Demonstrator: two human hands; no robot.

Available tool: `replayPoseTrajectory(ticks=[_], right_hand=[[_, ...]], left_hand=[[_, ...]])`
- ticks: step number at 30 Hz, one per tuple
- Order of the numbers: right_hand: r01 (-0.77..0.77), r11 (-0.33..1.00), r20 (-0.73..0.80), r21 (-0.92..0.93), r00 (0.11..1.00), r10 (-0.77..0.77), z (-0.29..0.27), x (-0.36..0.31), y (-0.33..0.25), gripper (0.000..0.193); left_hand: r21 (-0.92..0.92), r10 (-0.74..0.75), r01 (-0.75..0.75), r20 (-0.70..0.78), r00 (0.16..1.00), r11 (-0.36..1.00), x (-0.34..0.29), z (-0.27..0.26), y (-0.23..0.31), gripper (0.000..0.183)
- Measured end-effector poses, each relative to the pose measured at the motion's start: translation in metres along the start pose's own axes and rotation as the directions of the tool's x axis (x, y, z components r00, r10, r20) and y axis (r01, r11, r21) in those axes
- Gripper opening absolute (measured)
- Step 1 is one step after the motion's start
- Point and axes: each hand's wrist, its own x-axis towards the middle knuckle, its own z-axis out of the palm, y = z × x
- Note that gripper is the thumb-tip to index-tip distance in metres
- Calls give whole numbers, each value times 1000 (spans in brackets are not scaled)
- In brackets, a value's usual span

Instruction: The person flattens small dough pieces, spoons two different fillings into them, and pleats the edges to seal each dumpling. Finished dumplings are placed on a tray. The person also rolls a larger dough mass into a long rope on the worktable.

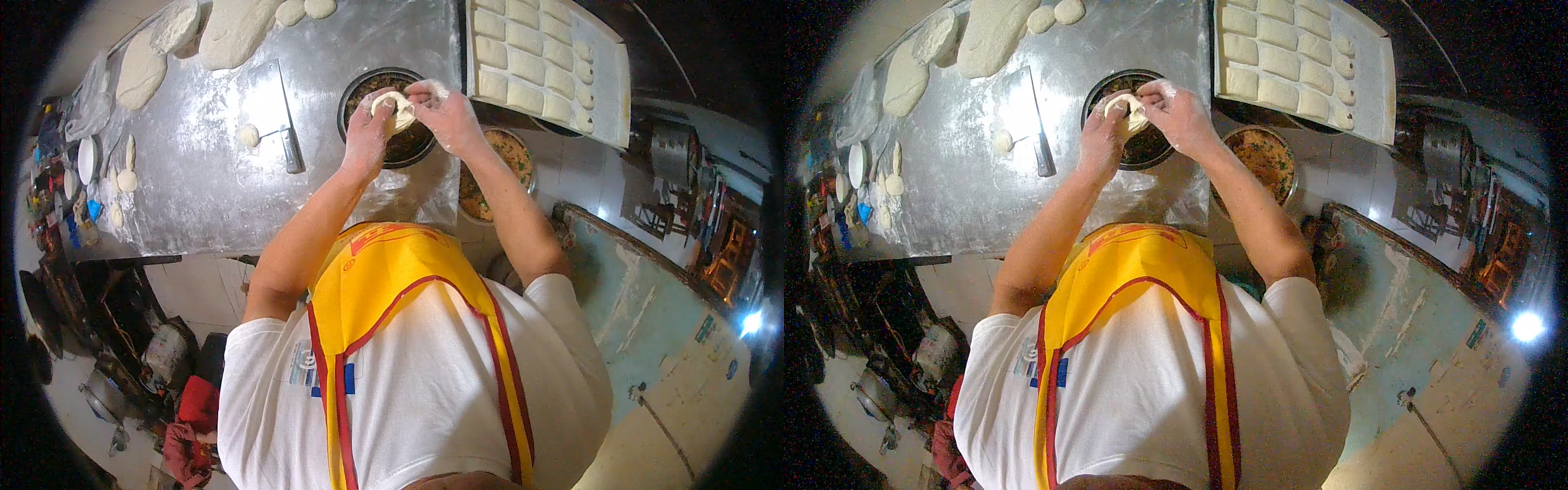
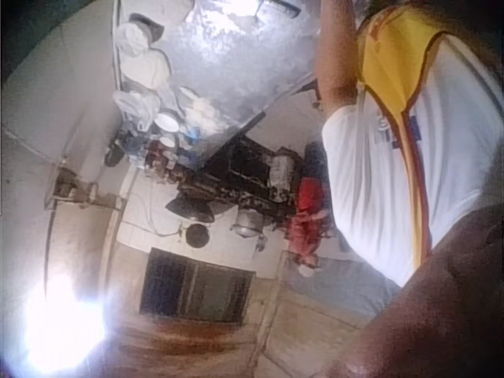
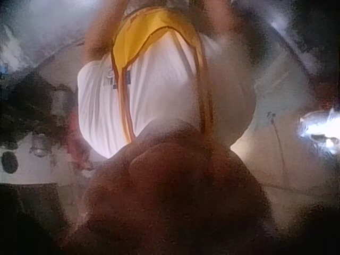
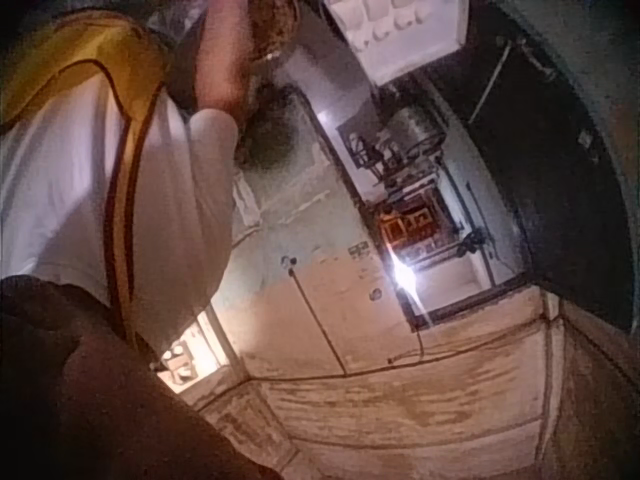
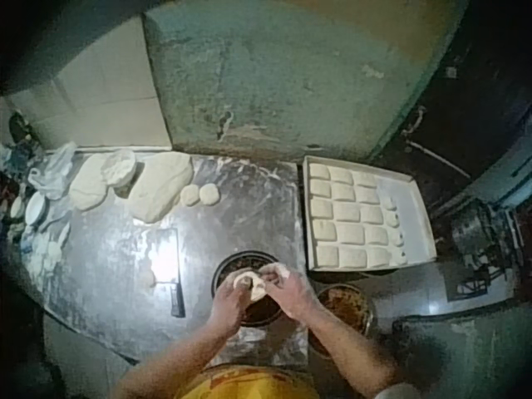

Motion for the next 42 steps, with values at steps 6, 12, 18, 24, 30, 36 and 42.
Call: replayPoseTrajectory(ticks=[6,12,18,24,30,36,42], right_hand=[[387,848,37,-362,915,-402,-3,2,1,18],[6,999,40,-32,999,-5,-4,0,-2,17],[461,750,116,-474,877,-466,-7,2,-5,15],[13,997,41,-80,999,-10,-16,1,-13,15],[587,630,159,-509,783,-601,-13,-3,-19,15],[272,907,36,-322,961,-275,-10,-4,-16,15],[437,718,140,-542,889,-435,-5,-3,-12,18]], left_hand=[[211,39,-77,177,983,974,4,-7,-3,33],[28,-1,-1,68,998,1000,5,-3,-3,31],[322,91,-152,198,976,934,9,-3,0,30],[-184,-23,62,208,978,981,10,3,8,35],[-292,-148,182,134,980,939,6,15,9,58],[-246,-179,210,140,974,946,9,10,14,68],[-504,-262,282,112,959,816,11,18,6,70]])
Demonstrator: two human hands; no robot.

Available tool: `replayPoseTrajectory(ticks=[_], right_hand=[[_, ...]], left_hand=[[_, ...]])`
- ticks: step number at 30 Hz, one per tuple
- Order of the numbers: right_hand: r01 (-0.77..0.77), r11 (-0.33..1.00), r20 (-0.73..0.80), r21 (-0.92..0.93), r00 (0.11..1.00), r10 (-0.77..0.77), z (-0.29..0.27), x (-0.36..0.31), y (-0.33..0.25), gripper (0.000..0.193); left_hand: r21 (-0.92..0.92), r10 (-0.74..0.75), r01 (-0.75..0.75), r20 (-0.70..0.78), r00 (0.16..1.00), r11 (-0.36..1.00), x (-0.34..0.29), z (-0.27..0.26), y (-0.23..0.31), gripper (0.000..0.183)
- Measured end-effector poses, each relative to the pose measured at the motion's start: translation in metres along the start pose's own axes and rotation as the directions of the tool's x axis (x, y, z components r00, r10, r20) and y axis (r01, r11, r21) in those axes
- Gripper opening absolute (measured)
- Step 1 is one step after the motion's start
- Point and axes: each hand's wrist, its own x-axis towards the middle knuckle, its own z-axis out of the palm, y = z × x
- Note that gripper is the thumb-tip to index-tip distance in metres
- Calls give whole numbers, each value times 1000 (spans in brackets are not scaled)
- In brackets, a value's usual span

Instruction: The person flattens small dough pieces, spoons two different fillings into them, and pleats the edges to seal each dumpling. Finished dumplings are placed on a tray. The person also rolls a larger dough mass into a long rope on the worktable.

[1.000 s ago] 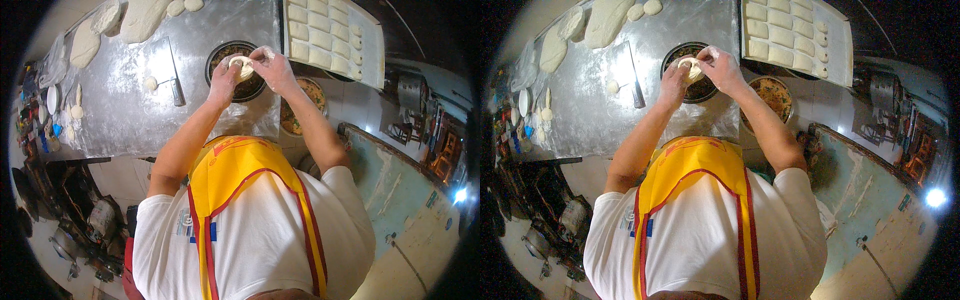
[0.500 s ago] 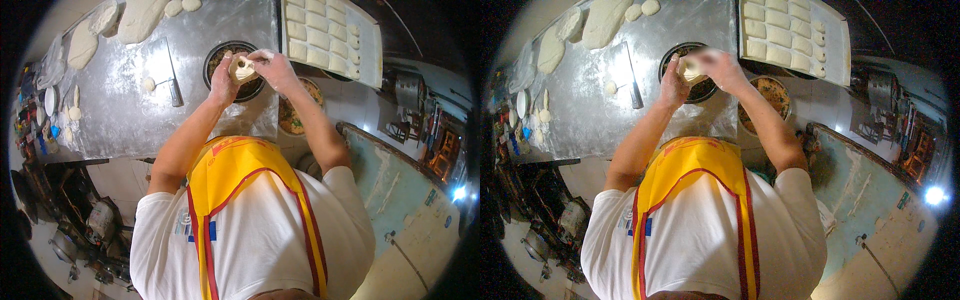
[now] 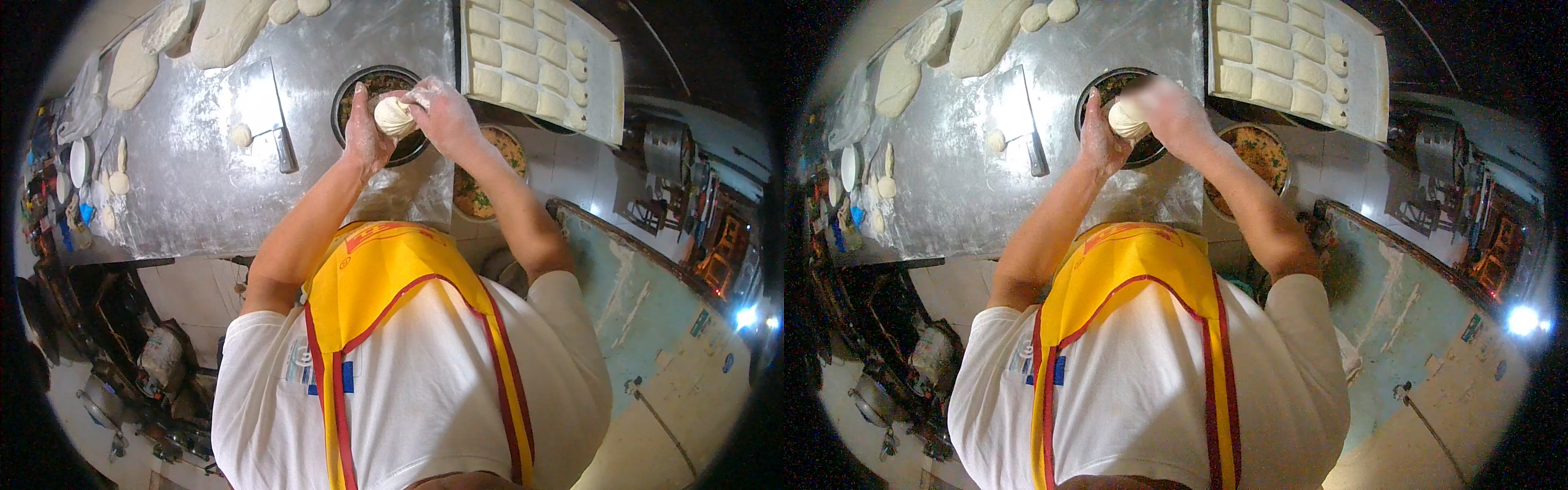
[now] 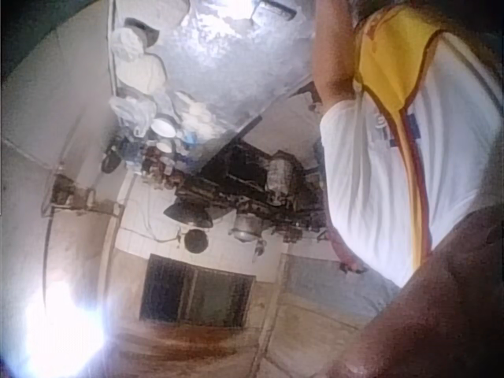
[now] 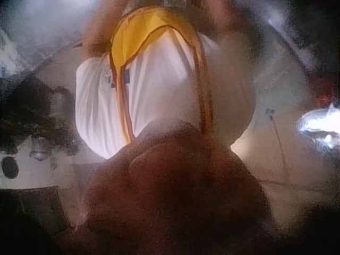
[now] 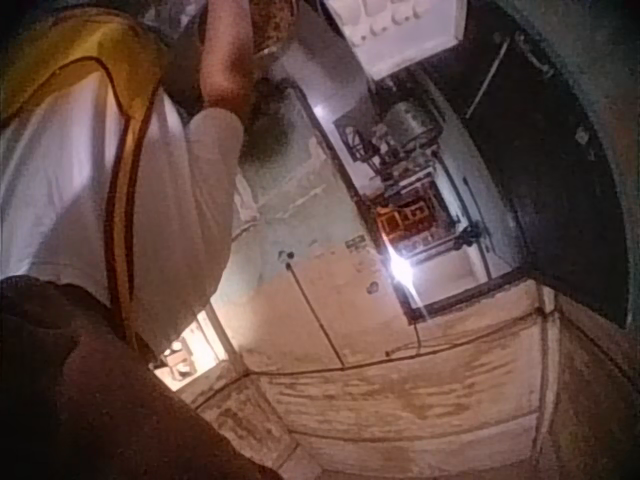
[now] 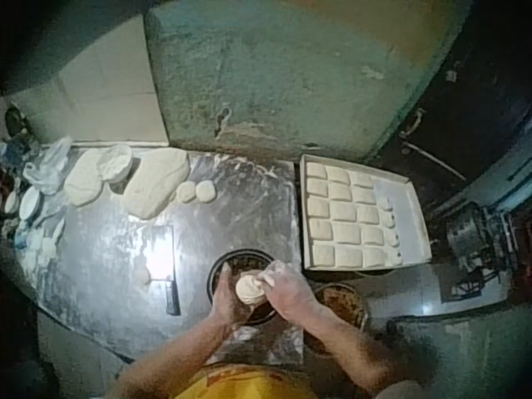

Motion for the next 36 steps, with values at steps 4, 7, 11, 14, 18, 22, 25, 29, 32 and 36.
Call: replayPoseTrajectory(ticks=[4,7,11,14,18,22,25,29,32,36], right_hand=[[10,997,47,-72,999,-6,-3,1,3,17],[61,996,64,-68,996,-57,-7,3,3,16],[11,992,22,-124,1000,-8,-11,7,2,18],[44,999,11,-16,999,-44,-10,8,-1,18],[-80,994,40,69,996,78,-6,10,-6,18],[10,1000,-22,-23,1000,-11,-5,13,-13,20],[152,987,-119,-55,980,-158,-9,19,-18,20],[92,996,-65,17,994,-90,-14,28,-23,18],[77,986,-164,151,985,-52,-9,31,-28,18],[60,917,-21,395,998,-57,5,25,-26,24]], left_hand=[[57,7,-8,19,1000,998,0,4,3,71],[158,14,-17,22,1000,987,-2,6,11,73],[286,1,-35,118,993,958,-3,-1,18,76],[271,6,-35,106,994,962,0,-11,16,76],[167,-51,39,69,996,985,2,-18,12,75],[100,5,-14,83,997,995,-1,-4,15,75],[27,81,-82,14,997,996,-5,14,26,75],[35,136,-139,74,988,990,-17,28,46,78],[60,118,-125,113,987,990,-25,25,52,76],[80,52,-52,-5,999,995,-35,4,47,61]])
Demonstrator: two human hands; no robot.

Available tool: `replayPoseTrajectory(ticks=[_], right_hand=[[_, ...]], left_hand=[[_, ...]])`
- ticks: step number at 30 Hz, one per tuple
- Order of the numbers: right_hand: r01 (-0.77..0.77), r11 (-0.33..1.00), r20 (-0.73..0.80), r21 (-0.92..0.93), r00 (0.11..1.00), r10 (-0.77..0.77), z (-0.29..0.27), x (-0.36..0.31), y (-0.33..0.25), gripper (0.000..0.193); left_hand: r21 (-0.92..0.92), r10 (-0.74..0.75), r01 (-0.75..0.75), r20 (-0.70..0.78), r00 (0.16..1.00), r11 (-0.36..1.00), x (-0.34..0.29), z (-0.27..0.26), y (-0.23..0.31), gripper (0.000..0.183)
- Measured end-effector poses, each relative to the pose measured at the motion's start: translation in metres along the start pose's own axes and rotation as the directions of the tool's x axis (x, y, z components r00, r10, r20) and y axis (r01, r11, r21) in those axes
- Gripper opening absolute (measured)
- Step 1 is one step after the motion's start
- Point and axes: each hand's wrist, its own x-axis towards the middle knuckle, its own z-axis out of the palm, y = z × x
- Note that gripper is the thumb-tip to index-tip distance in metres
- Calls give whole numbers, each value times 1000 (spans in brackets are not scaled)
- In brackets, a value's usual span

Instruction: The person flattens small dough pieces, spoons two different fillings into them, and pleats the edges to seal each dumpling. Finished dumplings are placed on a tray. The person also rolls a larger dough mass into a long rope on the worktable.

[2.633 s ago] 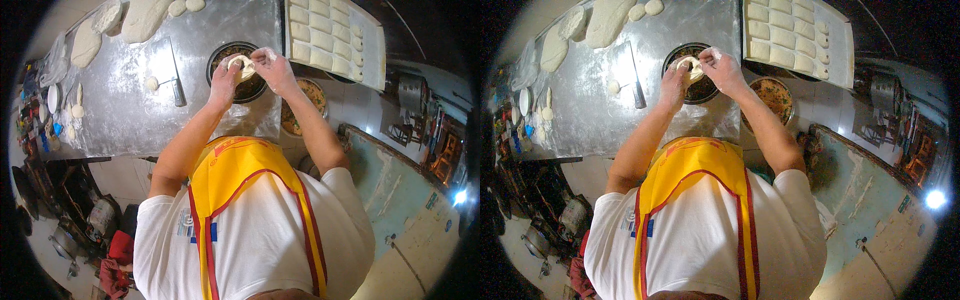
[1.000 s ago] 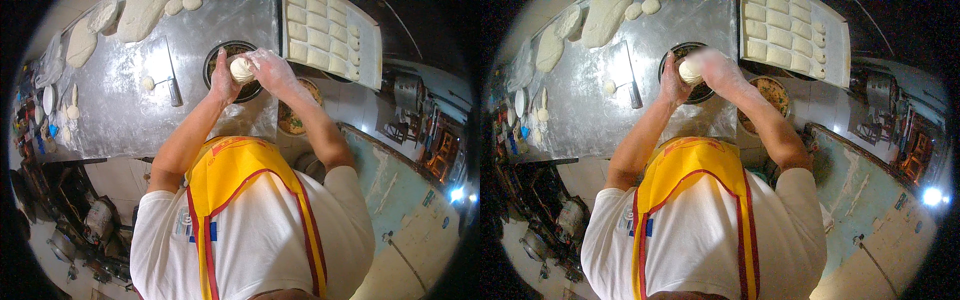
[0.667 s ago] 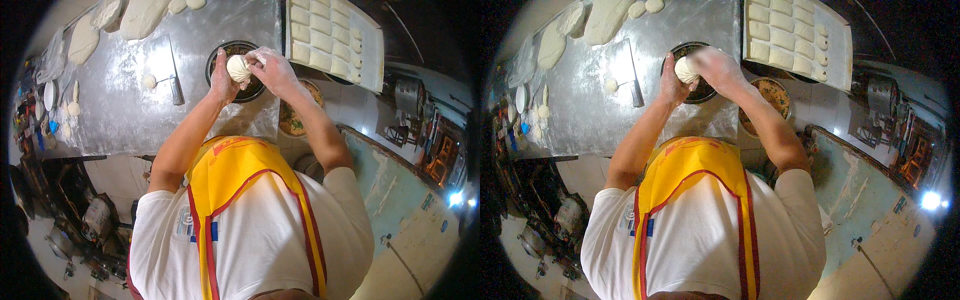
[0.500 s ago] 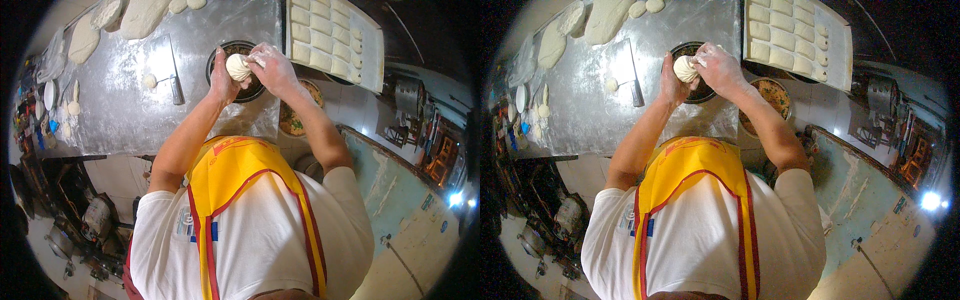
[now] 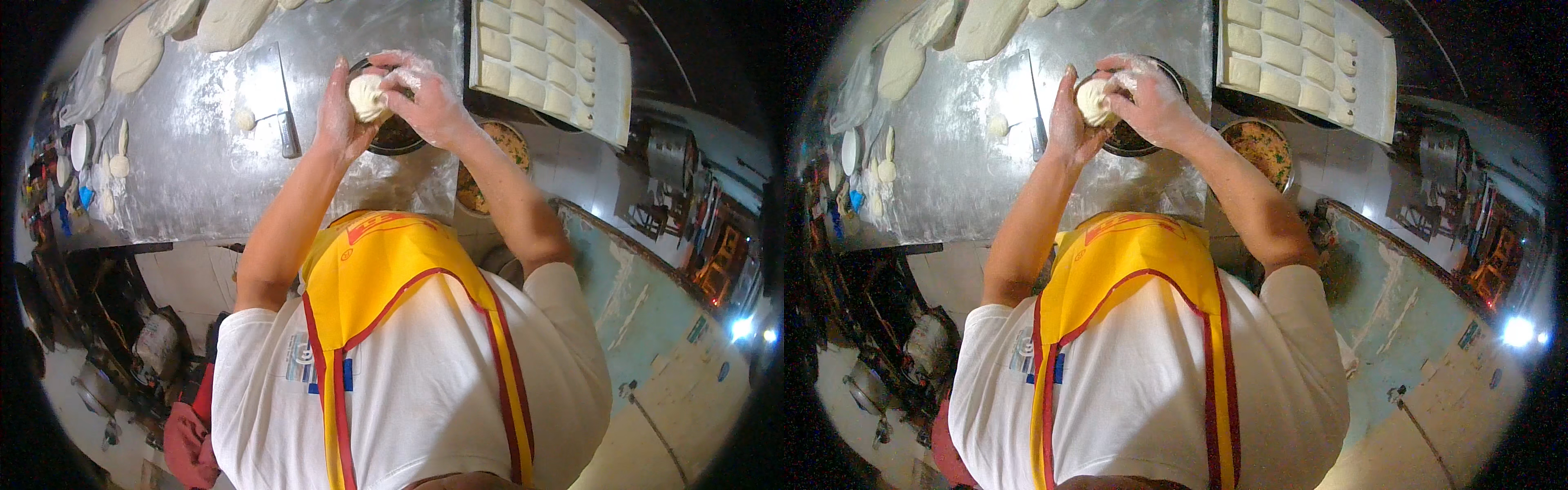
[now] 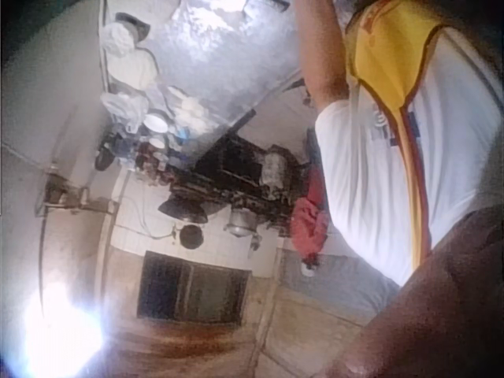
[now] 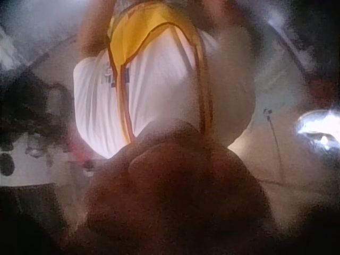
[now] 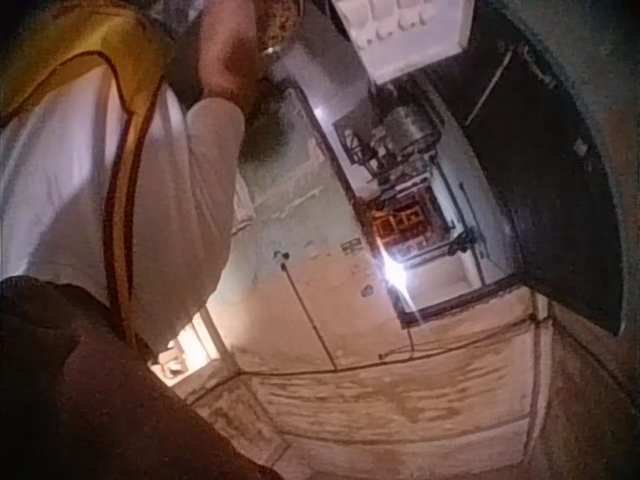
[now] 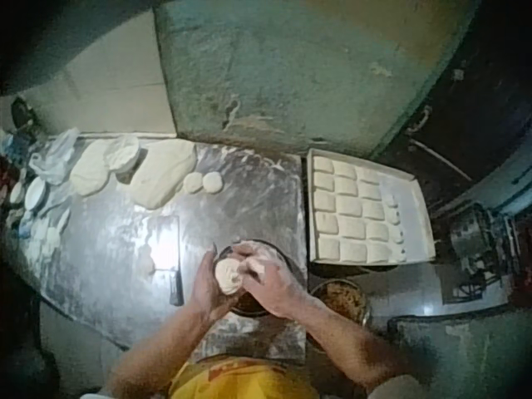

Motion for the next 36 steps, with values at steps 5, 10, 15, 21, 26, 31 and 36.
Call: replayPoseTrajectory(ticks=[5,10,15,21,26,31,36], right_hand=[[-398,798,180,453,917,356,-1,-20,32,27],[-183,948,272,-260,928,253,13,-39,64,20],[-112,876,257,-469,932,257,36,-44,78,21],[-64,846,306,-530,916,261,43,-37,81,19],[-175,871,252,-459,915,316,39,-38,83,18],[-194,842,297,-503,877,379,38,-42,84,18],[-149,835,291,-529,893,344,38,-39,85,18]], left_hand=[[-174,-44,43,-3,999,984,-11,-43,-6,56],[-236,-37,-7,-184,982,972,-23,-73,-8,56],[-257,-26,-21,-181,983,966,-31,-80,-8,55],[-212,-21,-10,-144,989,977,-33,-77,-8,55],[-200,-39,6,-158,987,980,-31,-73,-9,56],[-188,-44,12,-164,985,982,-28,-70,-9,56],[-194,-51,24,-136,989,981,-26,-72,-10,56]])
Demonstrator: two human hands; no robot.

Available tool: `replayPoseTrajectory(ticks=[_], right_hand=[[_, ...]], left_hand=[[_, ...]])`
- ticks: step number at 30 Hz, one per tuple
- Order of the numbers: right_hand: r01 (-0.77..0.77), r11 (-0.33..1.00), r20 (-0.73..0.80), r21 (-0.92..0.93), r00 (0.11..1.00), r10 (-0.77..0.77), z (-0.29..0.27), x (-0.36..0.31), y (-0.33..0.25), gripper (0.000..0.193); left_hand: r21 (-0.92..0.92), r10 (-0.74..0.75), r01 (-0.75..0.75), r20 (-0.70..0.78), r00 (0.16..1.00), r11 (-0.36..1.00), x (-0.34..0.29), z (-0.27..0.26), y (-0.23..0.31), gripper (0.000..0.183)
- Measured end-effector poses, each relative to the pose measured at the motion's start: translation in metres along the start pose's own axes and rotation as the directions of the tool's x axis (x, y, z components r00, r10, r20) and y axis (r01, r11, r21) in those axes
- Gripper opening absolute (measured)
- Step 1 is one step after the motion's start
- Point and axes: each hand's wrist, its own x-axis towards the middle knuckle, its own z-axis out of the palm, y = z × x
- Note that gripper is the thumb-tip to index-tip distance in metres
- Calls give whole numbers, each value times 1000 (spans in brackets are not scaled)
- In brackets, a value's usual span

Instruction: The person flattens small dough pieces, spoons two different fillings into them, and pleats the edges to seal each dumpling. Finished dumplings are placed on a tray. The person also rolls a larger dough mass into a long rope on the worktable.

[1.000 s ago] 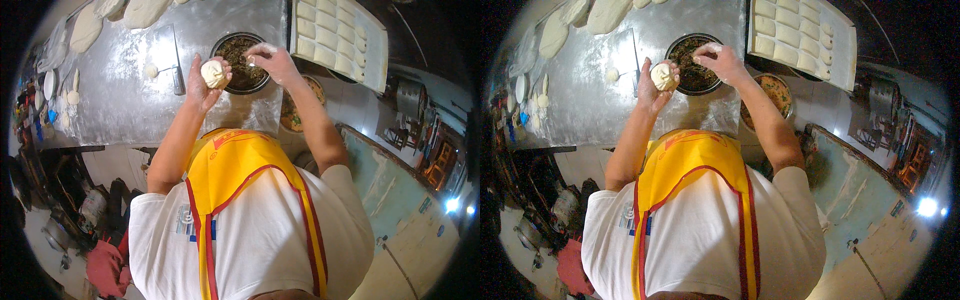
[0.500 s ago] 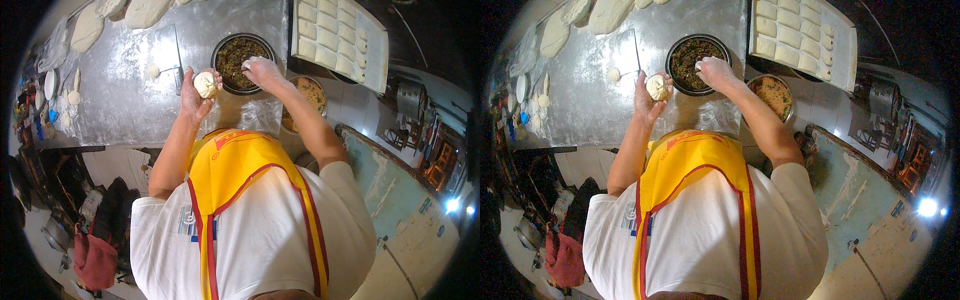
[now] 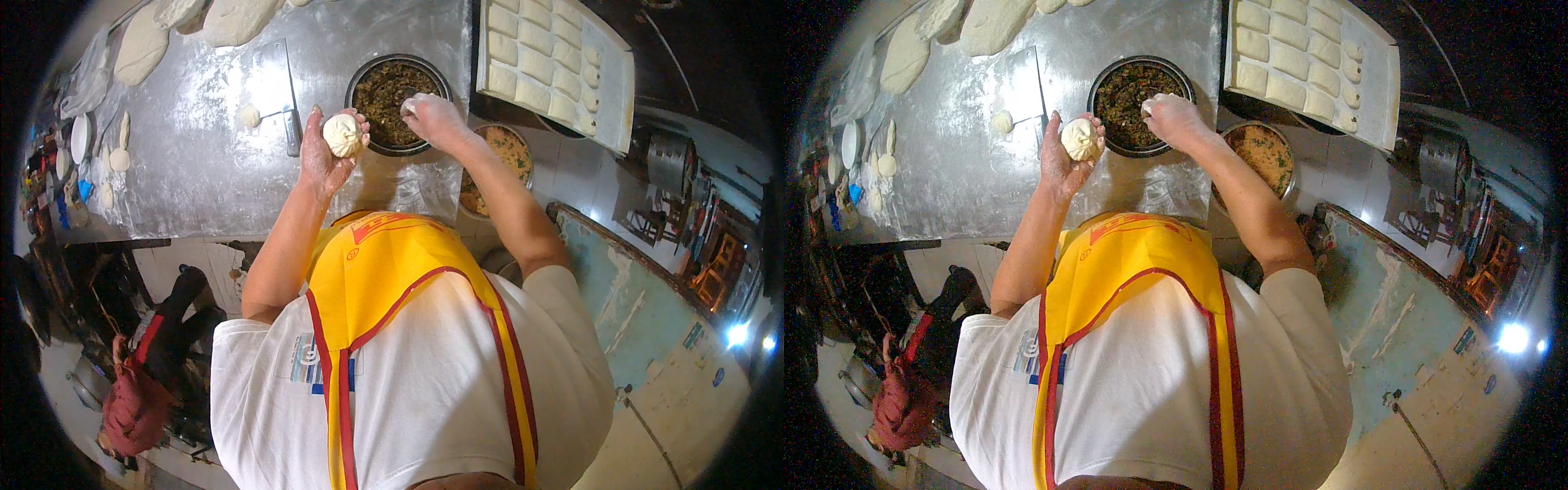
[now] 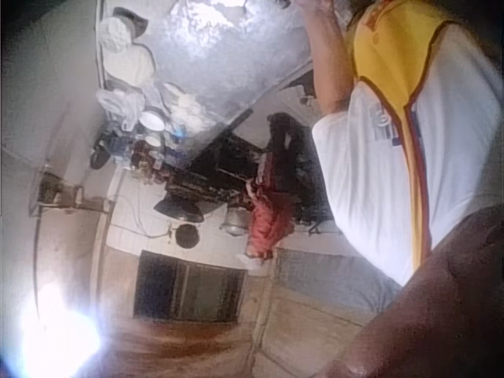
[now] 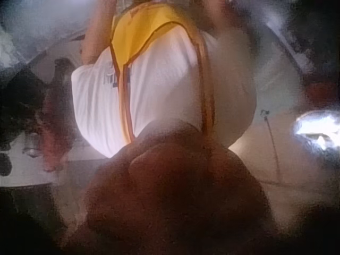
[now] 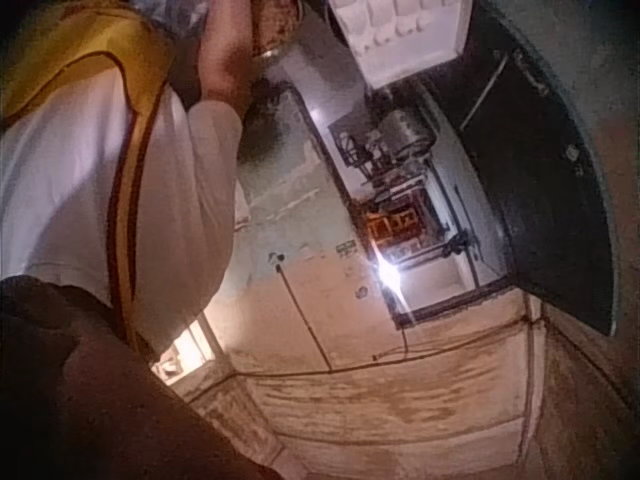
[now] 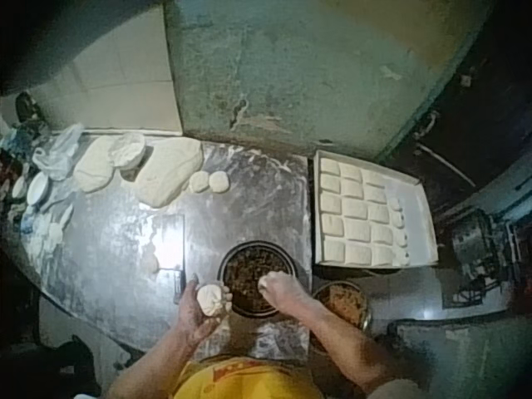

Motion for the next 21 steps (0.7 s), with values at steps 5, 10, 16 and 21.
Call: replayPoseTrajectory(ticks=[5,10,16,21], right_hand=[[-115,877,-65,466,984,163,-14,-1,8,16],[-282,184,203,941,911,360,-20,-6,12,19],[-130,840,-186,527,947,263,-18,-5,7,16],[-230,167,137,959,889,437,-35,-8,-5,13]], left_hand=[[-26,-10,10,14,1000,1000,2,2,1,56],[-40,-42,44,57,998,998,12,13,-1,55],[-49,-40,45,87,995,998,20,18,-5,54],[-72,-35,40,62,997,997,23,21,-6,54]])
